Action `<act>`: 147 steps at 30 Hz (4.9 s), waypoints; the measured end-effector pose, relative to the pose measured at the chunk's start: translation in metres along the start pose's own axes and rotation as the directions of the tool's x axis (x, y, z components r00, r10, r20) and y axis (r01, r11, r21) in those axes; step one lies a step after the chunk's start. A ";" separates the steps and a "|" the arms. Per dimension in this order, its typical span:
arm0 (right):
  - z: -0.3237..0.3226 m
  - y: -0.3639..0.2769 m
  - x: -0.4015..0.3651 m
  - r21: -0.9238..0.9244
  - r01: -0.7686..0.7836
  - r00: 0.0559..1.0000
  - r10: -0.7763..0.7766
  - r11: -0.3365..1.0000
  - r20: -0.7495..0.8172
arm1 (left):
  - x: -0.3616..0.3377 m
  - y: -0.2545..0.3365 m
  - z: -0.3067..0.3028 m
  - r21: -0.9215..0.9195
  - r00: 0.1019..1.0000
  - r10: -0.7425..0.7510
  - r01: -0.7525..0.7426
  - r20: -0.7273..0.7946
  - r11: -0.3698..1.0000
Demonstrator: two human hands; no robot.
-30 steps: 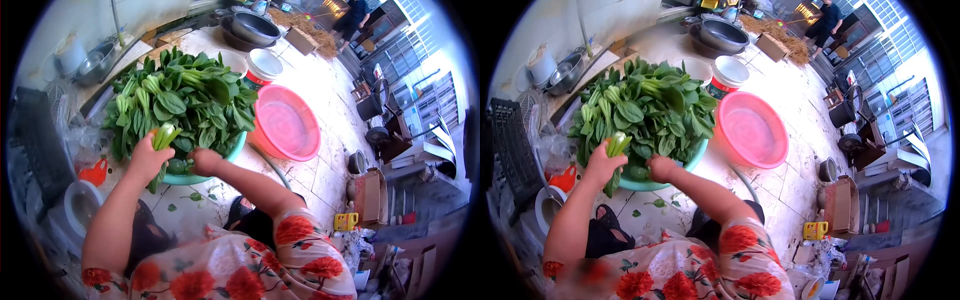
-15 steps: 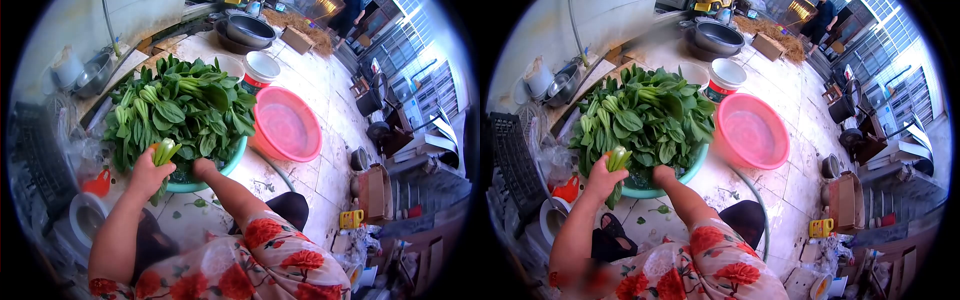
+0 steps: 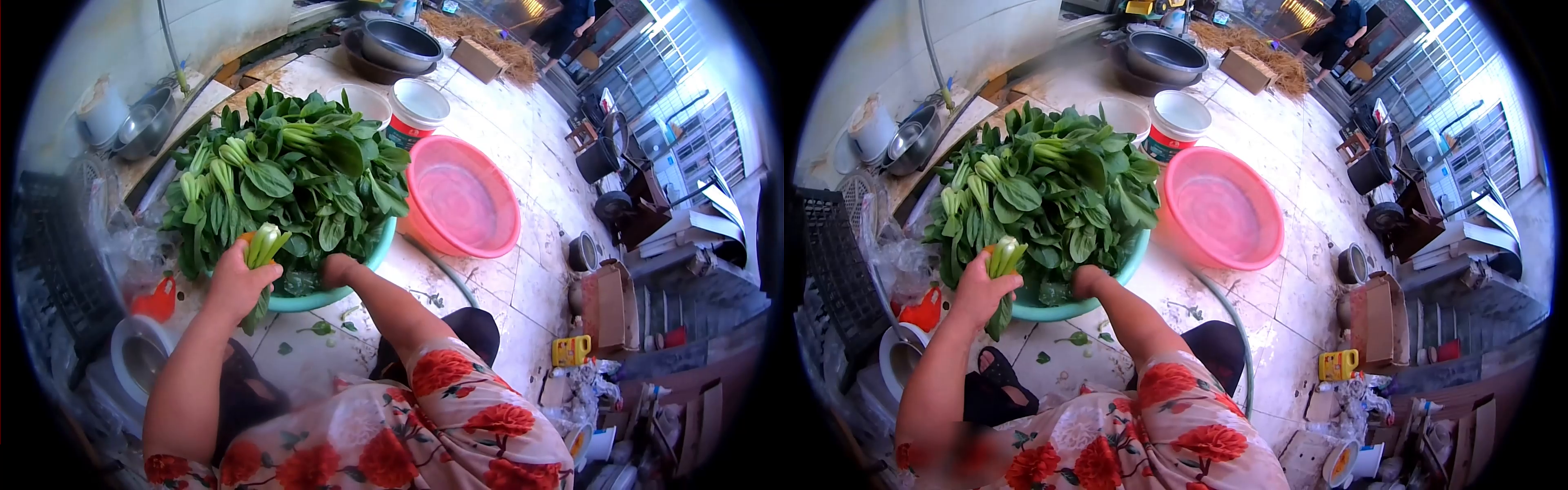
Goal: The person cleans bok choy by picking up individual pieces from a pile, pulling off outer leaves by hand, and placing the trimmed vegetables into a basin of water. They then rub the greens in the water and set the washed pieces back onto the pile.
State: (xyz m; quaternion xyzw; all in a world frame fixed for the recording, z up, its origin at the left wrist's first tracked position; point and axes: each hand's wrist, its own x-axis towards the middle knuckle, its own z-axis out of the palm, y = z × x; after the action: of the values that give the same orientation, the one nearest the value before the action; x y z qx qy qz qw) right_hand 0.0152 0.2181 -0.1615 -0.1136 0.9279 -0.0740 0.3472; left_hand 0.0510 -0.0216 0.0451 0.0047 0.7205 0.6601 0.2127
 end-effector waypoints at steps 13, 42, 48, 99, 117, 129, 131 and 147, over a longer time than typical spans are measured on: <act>-0.082 -0.019 -0.067 0.093 0.211 0.937 -0.174 0.973 -0.303 | 0.042 -0.029 0.010 0.120 0.990 0.127 -0.120 -0.056 0.986; -0.143 -0.046 -0.158 0.924 0.329 0.944 0.060 -0.194 -0.324 | 0.036 -0.013 0.048 -0.478 0.891 -0.011 0.254 0.454 0.841; -0.140 -0.048 -0.159 0.933 0.350 0.936 0.078 -0.082 -0.345 | 0.027 -0.007 0.060 -0.402 0.943 -0.018 0.158 0.332 0.902; -0.130 -0.060 -0.157 0.422 0.538 0.608 0.010 0.730 -0.794 | 0.017 -0.007 0.060 -0.221 0.858 -0.116 0.256 0.500 0.941; -0.148 -0.038 -0.170 0.822 0.422 0.885 0.020 0.382 -0.465 | 0.030 -0.015 0.041 -0.502 0.887 -0.060 0.313 0.458 0.806; -0.132 -0.052 -0.173 0.516 0.542 0.694 -0.007 0.664 -0.720 | 0.032 -0.007 0.040 -0.523 0.883 0.020 0.259 0.468 0.812; -0.131 -0.053 -0.173 0.533 0.519 0.700 0.025 0.668 -0.713 | 0.032 -0.006 0.042 -0.509 0.885 0.012 0.256 0.465 0.822; -0.131 -0.044 -0.171 0.650 0.501 0.802 -0.023 0.572 -0.597 | 0.029 -0.008 0.050 -0.479 0.899 -0.075 0.299 0.431 0.825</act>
State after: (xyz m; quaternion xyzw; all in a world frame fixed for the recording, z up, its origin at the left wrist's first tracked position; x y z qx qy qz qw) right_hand 0.0609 0.2283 0.0535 -0.0683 0.8275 -0.5520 0.0766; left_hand 0.0424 0.0327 0.0269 0.0056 0.4471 0.7947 0.4106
